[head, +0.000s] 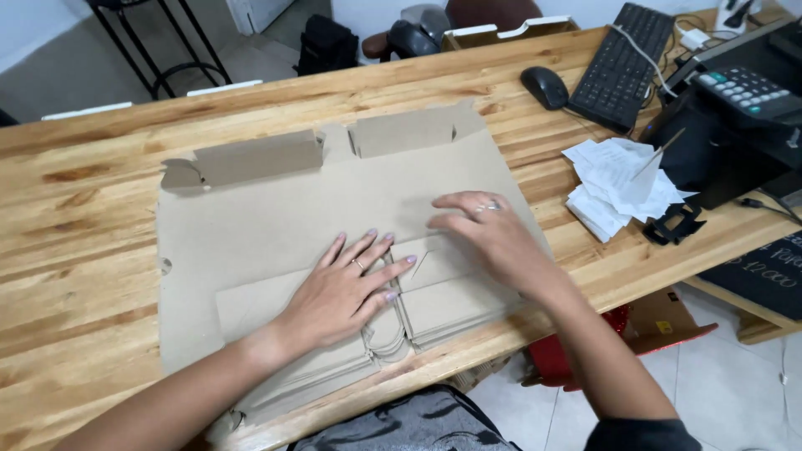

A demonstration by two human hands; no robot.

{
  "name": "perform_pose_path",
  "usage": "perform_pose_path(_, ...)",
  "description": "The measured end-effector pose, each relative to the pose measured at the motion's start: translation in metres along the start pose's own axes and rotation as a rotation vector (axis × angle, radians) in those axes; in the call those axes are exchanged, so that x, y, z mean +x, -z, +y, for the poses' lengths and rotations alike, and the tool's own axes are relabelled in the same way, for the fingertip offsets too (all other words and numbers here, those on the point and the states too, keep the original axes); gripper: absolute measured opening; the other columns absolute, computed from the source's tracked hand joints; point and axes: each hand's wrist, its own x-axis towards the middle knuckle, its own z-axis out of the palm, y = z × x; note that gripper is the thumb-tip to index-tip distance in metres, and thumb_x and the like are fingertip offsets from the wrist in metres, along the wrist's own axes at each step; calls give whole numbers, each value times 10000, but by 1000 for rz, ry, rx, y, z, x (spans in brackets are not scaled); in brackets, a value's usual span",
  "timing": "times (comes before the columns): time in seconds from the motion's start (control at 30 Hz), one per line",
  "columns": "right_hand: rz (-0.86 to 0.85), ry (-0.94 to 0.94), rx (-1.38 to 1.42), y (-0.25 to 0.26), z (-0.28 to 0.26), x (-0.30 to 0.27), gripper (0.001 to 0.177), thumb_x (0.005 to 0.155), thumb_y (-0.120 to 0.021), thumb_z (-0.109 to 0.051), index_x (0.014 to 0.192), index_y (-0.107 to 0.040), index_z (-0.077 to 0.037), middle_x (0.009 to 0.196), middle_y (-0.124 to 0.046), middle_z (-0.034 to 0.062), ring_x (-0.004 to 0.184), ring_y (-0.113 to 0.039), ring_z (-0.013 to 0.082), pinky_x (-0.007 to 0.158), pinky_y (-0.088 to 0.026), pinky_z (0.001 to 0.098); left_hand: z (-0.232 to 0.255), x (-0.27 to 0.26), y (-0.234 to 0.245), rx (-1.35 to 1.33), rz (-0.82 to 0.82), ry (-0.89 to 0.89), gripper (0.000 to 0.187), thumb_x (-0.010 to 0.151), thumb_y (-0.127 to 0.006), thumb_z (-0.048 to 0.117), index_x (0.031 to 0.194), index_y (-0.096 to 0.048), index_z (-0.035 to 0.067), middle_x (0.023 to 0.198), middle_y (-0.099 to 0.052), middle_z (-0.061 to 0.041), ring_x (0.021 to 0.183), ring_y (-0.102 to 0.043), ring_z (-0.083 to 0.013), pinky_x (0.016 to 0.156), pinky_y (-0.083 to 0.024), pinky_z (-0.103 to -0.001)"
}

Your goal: The person assembles flat-packed cardboard boxes by folding the side flaps, interlocking the tabs, and securing the structure. They repeat this process for multiple boxes, stacking the finished ones on the left side of the table.

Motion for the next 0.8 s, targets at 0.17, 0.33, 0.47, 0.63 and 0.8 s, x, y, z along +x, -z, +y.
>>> perform_pose_path(0.17,-22,-80,-182,44,58,-66,431,818,-674,6,1126,-744,-288,1483,-567,13,1448,-442,309,1219,-269,528,-8,-2,-10,-46,-5,18,594,987,-509,537,1541,-425,340,1459,-448,-84,1436,-374,-325,1166,-227,-633)
perform_pose_path(0.33,-37,-205,152,39,71,-93,541,680,-768,82,1131,-797,-216,1557,-501,140,1476,-362,447,1220,-218,623,-14,-6,-18,-75,116,2,424,1035,-488,416,1439,-559,311,957,-471,18,933,-518,-221,926,-450,-437)
perform_pose_path(0.47,-79,-215,292,50,77,-91,574,698,-753,109,1168,-793,-217,1557,-510,130,1454,-404,443,1192,-254,651,-31,-2,-20,-475,73,79,422,1037,-485,261,1441,-605,251,894,-498,-42,891,-542,-266,900,-464,-427)
perform_pose_path(0.63,-62,-218,491,73,70,-84,651,666,-732,133,1241,-743,-172,1637,-422,132,1489,-355,451,1190,-229,654,-32,-2,-5,-806,84,199,405,1036,-503,196,1412,-655,209,876,-489,-34,866,-484,-176,878,-450,-347)
perform_pose_path(0.8,96,-172,379,50,89,-71,152,774,-807,-129,917,-834,-172,1322,-624,107,1256,-569,364,1161,-362,534,-32,0,-6,-819,75,148,411,1035,-501,170,1423,-636,153,886,-509,-67,901,-532,-214,913,-454,-382)
